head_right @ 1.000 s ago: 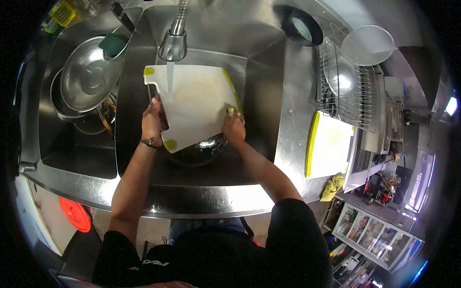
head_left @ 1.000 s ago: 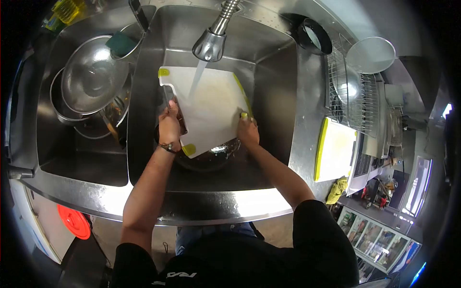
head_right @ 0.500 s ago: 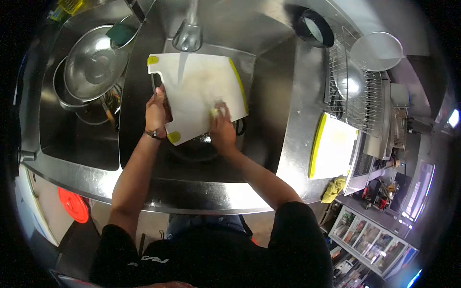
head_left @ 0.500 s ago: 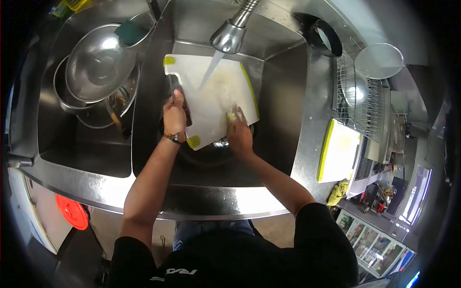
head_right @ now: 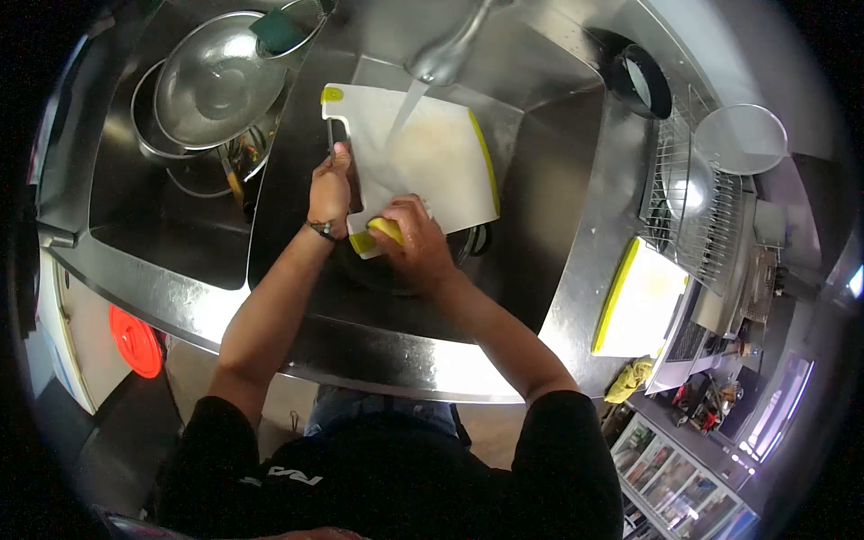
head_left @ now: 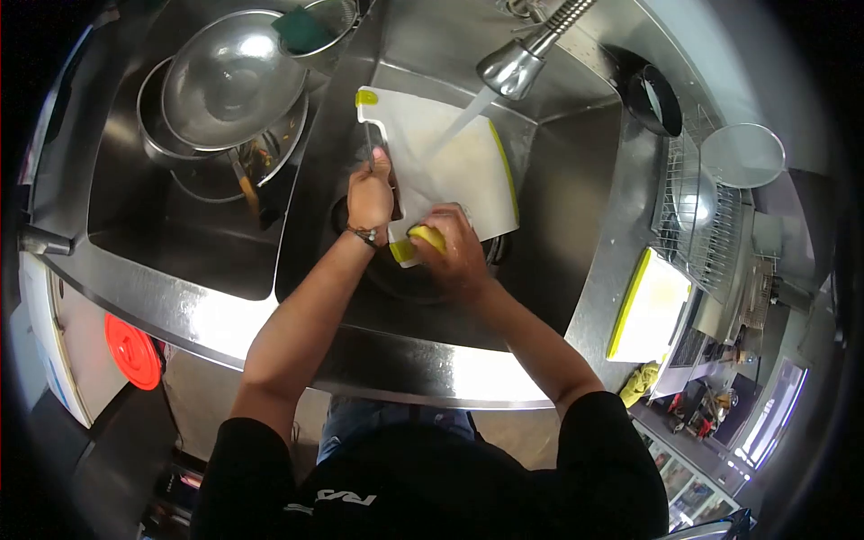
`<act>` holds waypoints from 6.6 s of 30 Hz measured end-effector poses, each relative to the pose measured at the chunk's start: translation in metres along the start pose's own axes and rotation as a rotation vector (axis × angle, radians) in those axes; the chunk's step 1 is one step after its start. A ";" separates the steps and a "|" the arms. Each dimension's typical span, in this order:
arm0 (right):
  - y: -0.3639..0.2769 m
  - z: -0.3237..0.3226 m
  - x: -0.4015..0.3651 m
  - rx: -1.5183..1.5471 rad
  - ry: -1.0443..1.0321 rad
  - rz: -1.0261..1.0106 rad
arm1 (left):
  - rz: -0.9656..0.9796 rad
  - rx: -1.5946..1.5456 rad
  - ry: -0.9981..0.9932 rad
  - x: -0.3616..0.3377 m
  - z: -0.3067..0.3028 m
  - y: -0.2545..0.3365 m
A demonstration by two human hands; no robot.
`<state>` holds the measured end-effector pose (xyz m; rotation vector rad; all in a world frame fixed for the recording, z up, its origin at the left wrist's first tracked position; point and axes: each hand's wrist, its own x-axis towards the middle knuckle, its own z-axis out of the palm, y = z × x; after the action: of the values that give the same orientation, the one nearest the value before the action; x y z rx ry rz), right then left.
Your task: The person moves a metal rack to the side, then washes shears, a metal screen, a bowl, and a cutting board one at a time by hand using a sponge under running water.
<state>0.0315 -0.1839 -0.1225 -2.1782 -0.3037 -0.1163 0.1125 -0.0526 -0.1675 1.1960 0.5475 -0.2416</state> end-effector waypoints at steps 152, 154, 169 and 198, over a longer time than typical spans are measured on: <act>0.010 -0.025 0.062 -0.166 -0.090 0.008 | 0.163 -0.169 -0.548 -0.110 -0.037 0.111; 0.024 -0.035 0.079 -0.119 -0.155 0.153 | 0.165 -0.207 -0.494 -0.117 -0.041 0.102; 0.060 -0.059 0.018 0.100 -0.072 0.849 | 0.259 -0.239 -0.387 -0.164 -0.059 0.112; -0.012 -0.129 -0.112 0.382 0.374 0.448 | 1.086 0.492 -0.470 -0.241 -0.065 0.121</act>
<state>-0.0758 -0.3010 -0.0590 -1.7514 0.3498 -0.1916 -0.0541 0.0259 0.0398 1.6791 -0.6348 0.2949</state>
